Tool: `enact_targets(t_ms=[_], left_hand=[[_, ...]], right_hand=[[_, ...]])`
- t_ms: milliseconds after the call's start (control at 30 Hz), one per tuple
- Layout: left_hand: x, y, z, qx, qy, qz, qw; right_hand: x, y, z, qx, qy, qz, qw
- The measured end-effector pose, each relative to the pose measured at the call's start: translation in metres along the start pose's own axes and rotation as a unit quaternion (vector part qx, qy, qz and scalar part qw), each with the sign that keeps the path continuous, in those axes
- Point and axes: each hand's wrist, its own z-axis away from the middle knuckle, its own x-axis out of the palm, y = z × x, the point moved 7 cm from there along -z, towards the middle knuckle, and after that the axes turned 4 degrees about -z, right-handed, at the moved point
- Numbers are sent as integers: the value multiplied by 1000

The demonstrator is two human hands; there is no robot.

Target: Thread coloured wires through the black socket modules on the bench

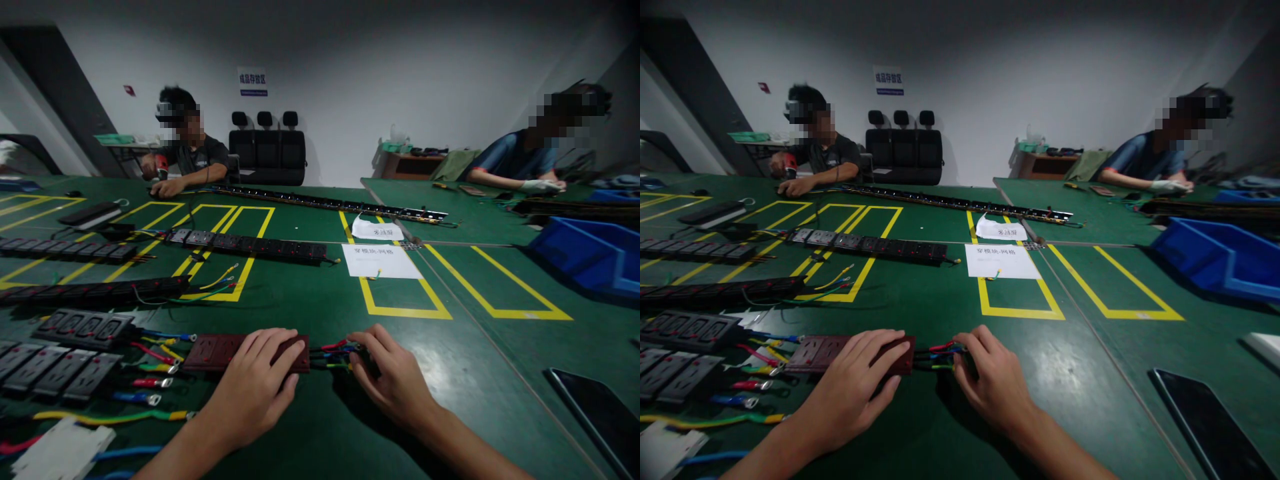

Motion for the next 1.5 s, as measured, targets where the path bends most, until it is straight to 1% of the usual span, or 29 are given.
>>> enact_targets(t_ms=[167, 500, 733, 967, 1167, 1300, 1500], left_hand=[[2, -1, 0, -2, -2, 5, 1000], [2, -1, 0, -3, -3, 5, 1000], [0, -1, 0, -3, 1, 3, 1000], [0, -1, -1, 2, 4, 2, 1000], [1, -2, 0, 1, 3, -2, 1000], [2, -2, -1, 6, -3, -2, 1000], [0, -1, -2, -2, -9, -2, 1000]], right_hand=[[4, 5, 0, 18, -8, 18, 1000], [5, 3, -1, -10, -14, 3, 1000], [6, 4, 0, 2, -16, -4, 1000], [5, 4, -2, 3, -4, -2, 1000], [7, 4, -2, 12, 6, 23, 1000], [7, 1, -3, 5, 10, 43, 999], [10, -8, -2, -11, -19, 75, 997]])
